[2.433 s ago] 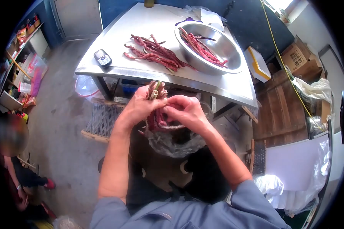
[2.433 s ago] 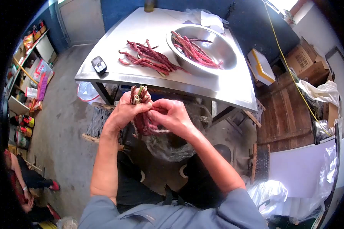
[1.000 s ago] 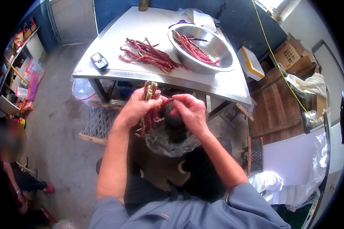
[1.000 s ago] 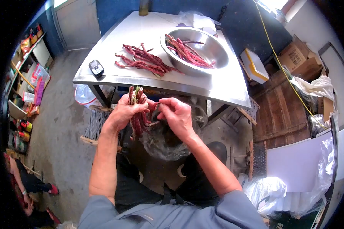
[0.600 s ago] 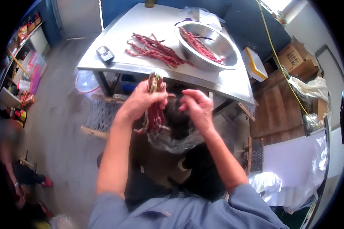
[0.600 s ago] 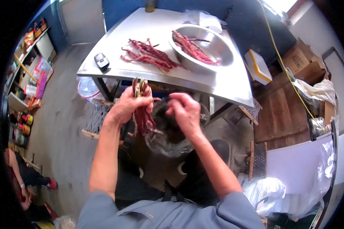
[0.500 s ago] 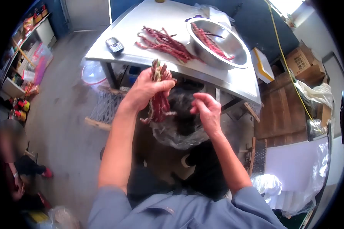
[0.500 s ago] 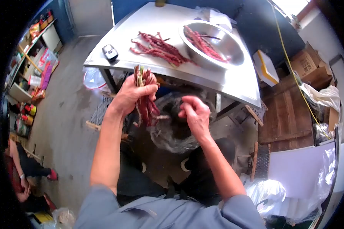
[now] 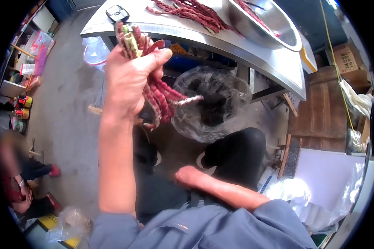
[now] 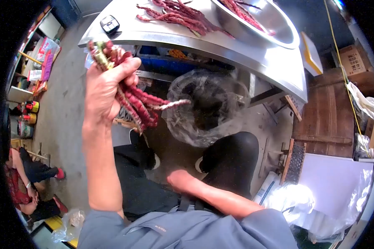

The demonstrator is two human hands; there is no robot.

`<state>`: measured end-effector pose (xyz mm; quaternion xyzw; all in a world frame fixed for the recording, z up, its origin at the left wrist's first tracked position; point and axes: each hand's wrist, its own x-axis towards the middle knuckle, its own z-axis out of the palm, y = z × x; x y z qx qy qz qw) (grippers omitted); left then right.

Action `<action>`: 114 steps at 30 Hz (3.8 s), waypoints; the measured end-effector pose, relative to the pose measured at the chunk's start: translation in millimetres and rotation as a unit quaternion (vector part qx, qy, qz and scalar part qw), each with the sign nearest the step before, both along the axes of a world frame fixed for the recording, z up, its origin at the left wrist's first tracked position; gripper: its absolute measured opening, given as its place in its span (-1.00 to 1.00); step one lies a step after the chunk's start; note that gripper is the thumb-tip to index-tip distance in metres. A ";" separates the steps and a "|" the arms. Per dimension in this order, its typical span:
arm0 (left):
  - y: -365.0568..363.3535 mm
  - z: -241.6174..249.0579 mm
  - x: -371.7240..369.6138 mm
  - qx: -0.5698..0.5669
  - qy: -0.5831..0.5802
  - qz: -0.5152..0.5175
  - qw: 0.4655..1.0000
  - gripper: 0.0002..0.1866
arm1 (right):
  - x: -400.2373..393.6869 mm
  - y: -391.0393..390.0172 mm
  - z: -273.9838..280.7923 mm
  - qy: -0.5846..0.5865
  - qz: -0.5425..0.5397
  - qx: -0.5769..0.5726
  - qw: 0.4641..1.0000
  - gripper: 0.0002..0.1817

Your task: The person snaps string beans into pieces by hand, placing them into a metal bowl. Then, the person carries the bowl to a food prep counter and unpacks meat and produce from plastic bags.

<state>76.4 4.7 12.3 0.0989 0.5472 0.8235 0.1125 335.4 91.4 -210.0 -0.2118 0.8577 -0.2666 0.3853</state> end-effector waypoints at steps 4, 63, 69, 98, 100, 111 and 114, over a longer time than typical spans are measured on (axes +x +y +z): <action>7.4 -4.4 5.0 -0.056 0.003 0.019 0.998 -0.92 | -13.0 -10.3 0.0 -0.042 -0.025 -0.007 0.999 -0.79; -87.8 181.1 -84.6 -0.278 -0.300 -0.189 0.893 -0.87 | -7.9 -39.6 259.6 -0.208 -0.829 -0.072 0.515 -0.87; -98.6 178.7 -108.1 -0.287 -0.286 -0.262 0.876 -0.90 | -24.2 -77.6 280.7 -0.241 -0.894 -0.108 0.362 -0.87; -43.7 114.6 -122.4 -0.564 -0.174 -0.460 0.664 -0.86 | -5.2 -85.4 122.2 -0.242 -0.582 0.252 0.734 -0.56; -44.2 94.5 -127.1 -0.544 -0.175 -0.492 0.657 -0.85 | -1.4 -80.2 89.4 -0.304 -0.532 0.274 0.741 -0.56; -72.6 26.3 -146.8 -0.521 -0.175 -0.511 0.661 -0.86 | 24.3 -76.8 26.5 -0.361 -0.282 0.306 0.835 -0.71; -72.4 18.2 -150.1 -0.525 -0.155 -0.510 0.664 -0.86 | 36.7 -101.6 -4.9 -0.355 -0.313 0.286 0.833 -0.79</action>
